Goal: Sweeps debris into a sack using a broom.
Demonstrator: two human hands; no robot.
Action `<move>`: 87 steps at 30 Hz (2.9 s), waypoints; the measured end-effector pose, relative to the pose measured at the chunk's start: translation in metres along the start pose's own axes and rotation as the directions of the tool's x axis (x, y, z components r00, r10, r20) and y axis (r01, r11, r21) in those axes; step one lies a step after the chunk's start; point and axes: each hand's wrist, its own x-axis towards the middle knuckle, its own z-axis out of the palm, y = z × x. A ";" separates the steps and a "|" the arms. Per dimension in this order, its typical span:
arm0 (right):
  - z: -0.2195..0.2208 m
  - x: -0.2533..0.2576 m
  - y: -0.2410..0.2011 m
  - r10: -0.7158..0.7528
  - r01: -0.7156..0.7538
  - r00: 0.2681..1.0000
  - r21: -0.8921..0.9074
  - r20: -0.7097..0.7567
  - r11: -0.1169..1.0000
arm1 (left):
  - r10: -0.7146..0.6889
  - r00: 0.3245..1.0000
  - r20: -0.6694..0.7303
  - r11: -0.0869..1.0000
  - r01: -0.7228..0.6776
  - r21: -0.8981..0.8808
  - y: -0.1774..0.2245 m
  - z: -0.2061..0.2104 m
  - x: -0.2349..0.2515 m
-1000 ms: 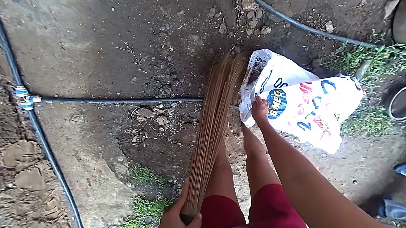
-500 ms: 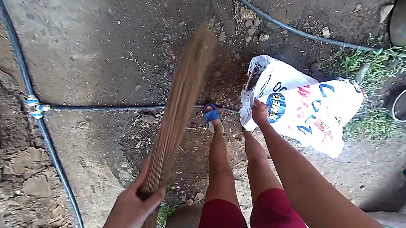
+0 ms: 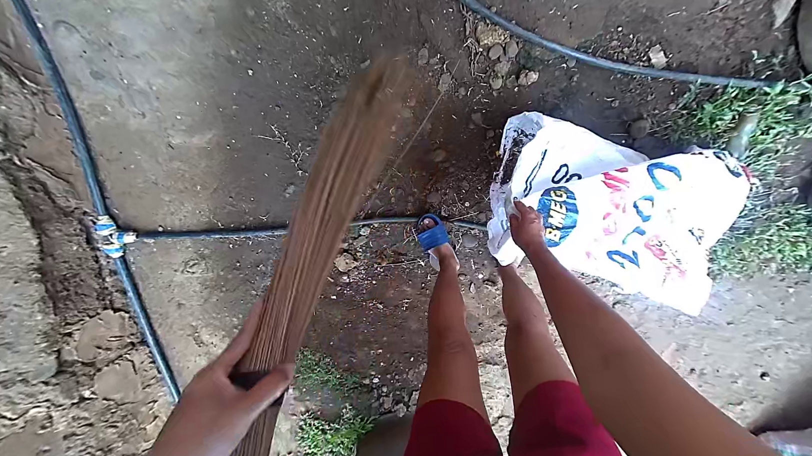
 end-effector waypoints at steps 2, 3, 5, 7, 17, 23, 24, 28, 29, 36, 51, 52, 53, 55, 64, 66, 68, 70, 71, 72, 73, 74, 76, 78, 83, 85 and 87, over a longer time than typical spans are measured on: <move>0.000 -0.002 -0.003 -0.002 0.002 1.000 -0.001 -0.002 1.000 | -0.024 0.998 -0.064 0.998 0.021 -0.057 0.019 0.013 0.043; 0.001 -0.002 -0.003 -0.003 0.003 1.000 0.000 -0.003 1.000 | -0.039 0.996 -0.080 0.996 0.032 -0.085 0.027 0.025 0.070; 0.004 -0.002 -0.001 0.001 -0.001 1.000 0.006 -0.007 1.000 | -0.056 0.998 -0.038 0.991 0.051 -0.124 0.028 0.050 0.114; 0.003 -0.001 0.000 0.002 -0.002 1.000 0.004 -0.008 1.000 | -0.066 0.993 0.097 0.992 0.076 -0.104 0.012 0.064 0.117; 0.005 -0.003 -0.002 0.006 -0.006 1.000 0.011 0.001 1.000 | -0.187 0.982 -0.036 0.935 0.167 -0.312 -0.019 0.049 0.037; 0.008 0.004 0.002 -0.009 0.009 1.000 0.004 -0.005 1.000 | -0.176 0.965 0.194 0.928 0.229 -0.294 -0.040 0.049 0.017; 0.008 0.005 0.002 -0.009 0.009 1.000 0.004 -0.006 1.000 | -0.177 0.970 0.167 0.921 0.223 -0.320 -0.049 0.034 -0.003; 0.005 0.004 0.002 -0.003 0.003 1.000 -0.004 -0.018 1.000 | -0.223 0.975 0.003 0.907 0.209 -0.365 -0.061 0.013 -0.027; 0.006 0.003 0.001 -0.003 0.002 1.000 -0.006 -0.014 1.000 | -0.245 0.967 -0.074 0.903 0.200 -0.380 -0.055 0.024 -0.013; 0.009 0.003 0.003 -0.011 0.011 1.000 0.004 -0.020 1.000 | -0.229 0.968 0.106 0.896 0.252 -0.365 -0.056 0.043 0.048; 0.011 0.007 0.005 -0.004 0.005 1.000 0.022 -0.021 1.000 | -0.238 0.954 0.180 0.837 0.296 -0.460 -0.040 0.051 0.006; 0.012 0.007 0.005 -0.005 0.006 1.000 0.026 -0.020 1.000 | -0.218 0.958 0.184 0.855 0.279 -0.437 -0.044 0.034 -0.010; 0.012 0.007 0.004 -0.004 0.005 1.000 0.026 -0.017 1.000 | -0.194 0.963 0.185 0.878 0.254 -0.406 -0.044 0.015 -0.025; 0.010 0.008 0.003 -0.003 0.004 1.000 0.028 -0.022 1.000 | -0.129 0.982 0.141 0.932 0.168 -0.320 -0.030 -0.013 -0.037; 0.010 0.003 0.003 -0.012 0.016 0.998 0.071 -0.063 0.997 | 0.088 0.996 -0.020 0.986 -0.084 0.143 0.067 0.060 0.156; 0.010 0.006 0.002 -0.006 0.010 0.998 0.073 -0.058 0.997 | 0.050 0.987 0.154 0.965 -0.088 0.249 0.058 0.069 0.137; 0.010 0.006 0.003 -0.006 0.009 0.999 0.077 -0.048 0.997 | 0.001 0.977 0.215 0.950 -0.068 0.304 0.049 0.050 0.083; 0.008 0.008 0.004 -0.011 0.015 0.999 0.091 -0.048 0.996 | 0.026 0.990 0.137 0.944 -0.069 0.323 0.043 0.024 0.029; 0.008 0.008 0.005 -0.013 0.018 0.999 0.094 -0.049 0.995 | 0.059 0.994 0.091 0.939 -0.086 0.332 0.042 0.017 0.012; 0.009 0.008 0.006 -0.015 0.020 0.999 0.093 -0.051 0.995 | 0.099 0.994 0.051 0.932 -0.111 0.346 0.044 0.017 0.005; 0.009 0.008 0.005 -0.015 0.019 0.999 0.092 -0.049 0.996 | 0.133 0.991 0.026 0.925 -0.133 0.355 0.050 0.022 0.009; 0.009 0.007 0.004 -0.016 0.021 0.999 0.091 -0.050 0.996 | 0.150 0.988 0.021 0.915 -0.147 0.376 0.058 0.033 0.023; 0.009 0.007 0.005 -0.020 0.026 0.998 0.095 -0.062 0.995 | 0.111 0.990 0.083 0.892 -0.137 0.432 0.077 0.063 0.066; 0.010 0.010 0.008 -0.033 0.040 0.996 0.096 -0.078 0.995 | 0.029 0.980 0.199 0.865 -0.124 0.487 0.081 0.093 0.100; 0.010 0.011 0.013 -0.075 0.082 0.994 0.090 -0.075 0.993 | -0.072 0.963 0.259 0.916 -0.039 0.400 0.039 0.068 0.030; 0.010 0.011 0.014 -0.078 0.084 0.995 0.096 -0.064 0.992 | -0.070 0.976 0.206 0.965 0.014 0.263 0.021 0.071 -0.005; 0.012 0.010 0.013 -0.067 0.072 0.996 0.086 -0.055 0.994 | -0.098 0.975 0.199 0.988 0.071 0.140 0.015 0.109 -0.016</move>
